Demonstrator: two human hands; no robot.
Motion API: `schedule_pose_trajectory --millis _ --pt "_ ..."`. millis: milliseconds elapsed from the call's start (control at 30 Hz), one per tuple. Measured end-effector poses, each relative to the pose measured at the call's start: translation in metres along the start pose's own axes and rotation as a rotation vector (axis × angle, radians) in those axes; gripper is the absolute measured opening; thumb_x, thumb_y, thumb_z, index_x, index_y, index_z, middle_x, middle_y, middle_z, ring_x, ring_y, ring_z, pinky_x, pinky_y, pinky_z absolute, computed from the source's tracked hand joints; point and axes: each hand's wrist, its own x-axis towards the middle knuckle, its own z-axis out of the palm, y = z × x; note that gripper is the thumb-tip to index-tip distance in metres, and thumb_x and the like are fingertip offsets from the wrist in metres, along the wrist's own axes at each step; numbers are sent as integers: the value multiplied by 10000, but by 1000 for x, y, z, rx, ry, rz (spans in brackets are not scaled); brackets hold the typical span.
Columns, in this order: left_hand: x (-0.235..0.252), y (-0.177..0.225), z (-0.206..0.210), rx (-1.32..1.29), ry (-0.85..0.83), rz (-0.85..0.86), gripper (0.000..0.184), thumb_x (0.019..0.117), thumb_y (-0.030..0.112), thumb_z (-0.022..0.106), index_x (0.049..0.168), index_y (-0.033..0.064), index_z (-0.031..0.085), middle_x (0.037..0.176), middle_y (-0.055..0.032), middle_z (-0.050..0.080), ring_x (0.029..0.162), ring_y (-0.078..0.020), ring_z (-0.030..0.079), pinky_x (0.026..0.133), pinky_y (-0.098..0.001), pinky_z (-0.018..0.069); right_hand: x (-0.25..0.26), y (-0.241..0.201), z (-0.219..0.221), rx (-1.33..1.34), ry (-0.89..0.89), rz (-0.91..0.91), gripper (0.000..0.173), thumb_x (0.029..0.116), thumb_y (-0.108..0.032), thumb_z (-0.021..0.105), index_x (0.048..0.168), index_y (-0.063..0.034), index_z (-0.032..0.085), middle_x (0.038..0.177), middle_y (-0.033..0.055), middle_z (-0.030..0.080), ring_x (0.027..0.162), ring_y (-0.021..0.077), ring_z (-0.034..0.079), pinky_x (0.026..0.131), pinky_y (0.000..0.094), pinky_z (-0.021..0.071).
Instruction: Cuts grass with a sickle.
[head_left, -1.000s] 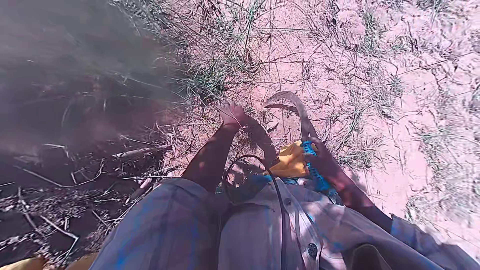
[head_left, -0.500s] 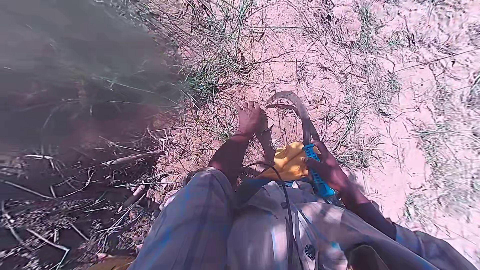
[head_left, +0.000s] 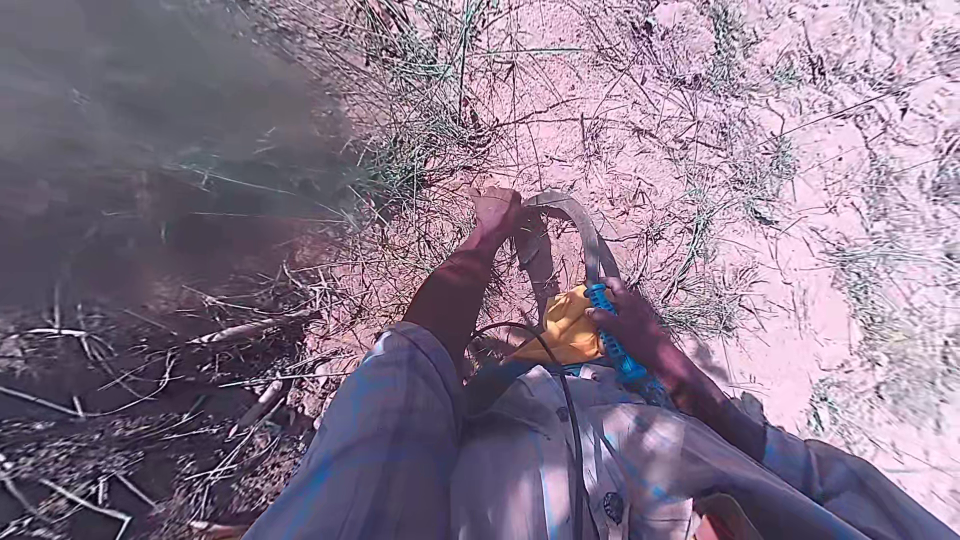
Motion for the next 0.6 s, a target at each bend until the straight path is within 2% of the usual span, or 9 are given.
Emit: schedule_pose_trajectory --millis 100,167,200,267,300,400,433,533,600 --pt "-22 11 -15 13 -92 -21 349 1043 264 545 1204 -12 684 1271 -284 656 1263 -474 587 1035 -741 378 -20 7 -12 60 -26 36 540 1018 -119 511 1514 -71 303 849 42 568 579 124 594 524 281 547" --pt "-40 6 -29 -46 -66 -30 315 1037 209 547 1175 -43 677 1239 -306 654 1253 -482 584 1074 -721 343 -47 16 -23 52 16 42 579 968 -101 525 1503 -36 313 832 21 571 577 98 584 517 273 529" --pt "-47 -7 -32 -67 -36 -36 307 1044 187 529 1162 -52 681 1215 -311 664 1236 -483 600 1054 -712 376 -62 22 -27 18 44 35 585 931 -117 551 1468 -12 345 892 26 590 637 70 599 569 259 541" --pt "-60 -43 -29 -53 -7 -95 323 1052 198 527 1168 -65 674 1231 -326 653 1257 -499 578 1058 -714 362 -83 33 -30 -43 54 15 687 883 -171 590 1486 38 337 1146 88 610 861 47 624 763 255 552" --pt "-64 -60 -30 -20 -6 -146 325 1049 195 539 1176 -72 673 1271 -328 636 1291 -504 552 1064 -709 366 -84 36 -28 -44 73 3 712 865 -174 601 1492 37 338 1144 97 629 847 60 639 744 266 562" --pt "-73 -90 -31 25 -43 -334 367 1003 172 590 1219 -122 632 1405 -348 536 1365 -534 461 1048 -730 361 -63 40 -18 30 89 -136 649 893 -115 579 1476 -4 316 904 -5 620 602 42 609 527 231 554" --pt "-74 -94 -32 -6 -25 -366 403 990 176 608 1254 -129 613 1441 -364 499 1369 -560 445 1036 -759 359 -50 38 -16 37 88 -175 679 889 -111 583 1494 7 299 891 -17 616 603 36 608 538 228 551" --pt "-67 -96 -24 -145 134 -212 383 1018 171 588 1323 -60 607 1466 -316 499 1391 -531 435 1053 -721 388 -16 12 -2 56 70 -131 677 931 -97 580 1531 -35 272 881 43 616 585 104 623 517 272 564" --pt "-54 -85 -16 -192 156 -39 443 1049 235 569 1434 16 556 1563 -243 450 1447 -481 401 1094 -702 349 0 -5 10 19 52 -153 648 956 -114 566 1526 -14 274 868 60 604 576 109 610 525 270 554"
